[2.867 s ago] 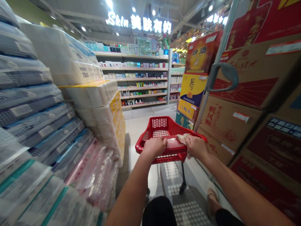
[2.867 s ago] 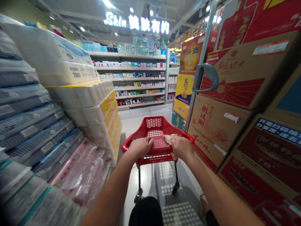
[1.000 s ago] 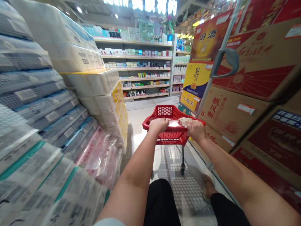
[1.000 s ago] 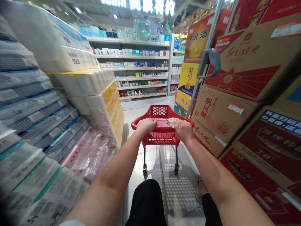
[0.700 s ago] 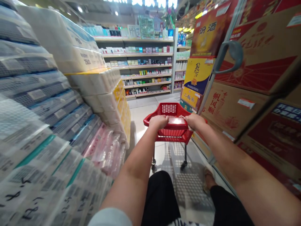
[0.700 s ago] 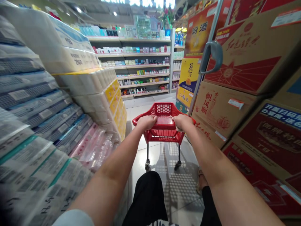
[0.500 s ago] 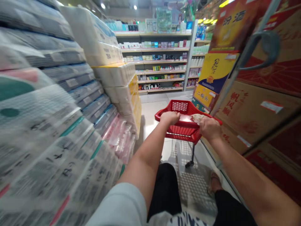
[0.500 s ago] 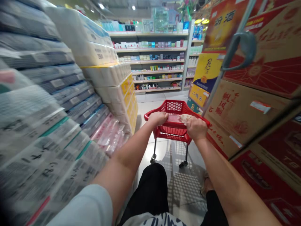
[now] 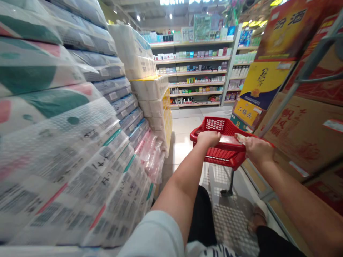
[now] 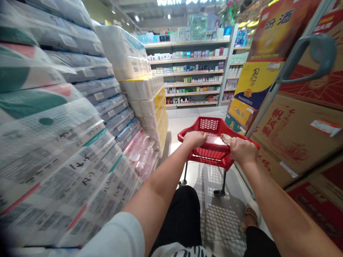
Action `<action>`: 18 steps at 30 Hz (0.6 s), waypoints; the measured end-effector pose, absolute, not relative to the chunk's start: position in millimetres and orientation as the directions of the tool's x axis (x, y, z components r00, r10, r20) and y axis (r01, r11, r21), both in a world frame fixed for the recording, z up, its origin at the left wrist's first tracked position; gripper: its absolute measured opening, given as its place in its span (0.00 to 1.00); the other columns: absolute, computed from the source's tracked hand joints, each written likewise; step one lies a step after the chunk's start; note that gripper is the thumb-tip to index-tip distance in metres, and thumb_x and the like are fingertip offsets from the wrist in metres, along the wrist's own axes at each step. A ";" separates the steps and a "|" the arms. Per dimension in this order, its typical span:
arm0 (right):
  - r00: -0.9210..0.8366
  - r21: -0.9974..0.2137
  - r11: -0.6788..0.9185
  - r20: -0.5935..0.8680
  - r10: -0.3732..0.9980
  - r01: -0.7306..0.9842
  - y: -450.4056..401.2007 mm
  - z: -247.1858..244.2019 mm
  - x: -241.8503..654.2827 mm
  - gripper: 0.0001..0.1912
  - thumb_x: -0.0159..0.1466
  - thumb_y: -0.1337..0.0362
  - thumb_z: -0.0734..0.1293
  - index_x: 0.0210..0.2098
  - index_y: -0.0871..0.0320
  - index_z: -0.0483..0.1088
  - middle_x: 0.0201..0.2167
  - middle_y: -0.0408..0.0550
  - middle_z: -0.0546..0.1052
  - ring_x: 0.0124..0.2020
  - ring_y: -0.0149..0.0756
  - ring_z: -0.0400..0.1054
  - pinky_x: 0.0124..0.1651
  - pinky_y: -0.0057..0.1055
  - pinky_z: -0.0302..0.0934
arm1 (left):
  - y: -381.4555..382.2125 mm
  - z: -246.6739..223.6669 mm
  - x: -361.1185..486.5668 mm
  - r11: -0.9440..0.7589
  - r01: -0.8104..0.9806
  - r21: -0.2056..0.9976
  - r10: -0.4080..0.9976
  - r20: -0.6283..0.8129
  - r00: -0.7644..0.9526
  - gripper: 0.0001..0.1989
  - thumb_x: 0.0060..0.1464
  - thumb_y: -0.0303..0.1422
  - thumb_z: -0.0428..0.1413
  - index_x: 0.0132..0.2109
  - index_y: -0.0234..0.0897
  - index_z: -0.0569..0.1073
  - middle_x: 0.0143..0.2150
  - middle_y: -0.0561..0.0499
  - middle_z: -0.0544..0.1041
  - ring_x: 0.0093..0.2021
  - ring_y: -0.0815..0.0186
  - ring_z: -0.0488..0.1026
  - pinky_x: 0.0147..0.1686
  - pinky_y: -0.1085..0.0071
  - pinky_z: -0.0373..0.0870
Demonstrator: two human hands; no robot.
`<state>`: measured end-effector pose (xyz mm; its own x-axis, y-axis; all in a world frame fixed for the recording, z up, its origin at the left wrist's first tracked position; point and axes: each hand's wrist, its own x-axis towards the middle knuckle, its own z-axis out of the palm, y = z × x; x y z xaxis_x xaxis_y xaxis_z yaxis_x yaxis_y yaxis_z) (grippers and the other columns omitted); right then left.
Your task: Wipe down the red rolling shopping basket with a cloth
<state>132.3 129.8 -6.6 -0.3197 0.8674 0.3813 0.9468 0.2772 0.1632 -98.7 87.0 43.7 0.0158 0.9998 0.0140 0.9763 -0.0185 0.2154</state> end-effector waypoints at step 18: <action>-0.596 0.198 0.563 0.212 0.775 0.802 153.6 11.0 125.7 0.10 0.62 0.67 0.63 0.42 0.61 0.71 0.35 0.54 0.76 0.34 0.39 0.71 0.35 0.30 0.56 | 109.4 39.0 -120.1 -0.069 0.993 0.091 0.995 0.075 0.062 0.28 0.64 0.42 0.32 0.46 0.39 0.75 0.48 0.45 0.78 0.47 0.57 0.74 0.45 0.63 0.69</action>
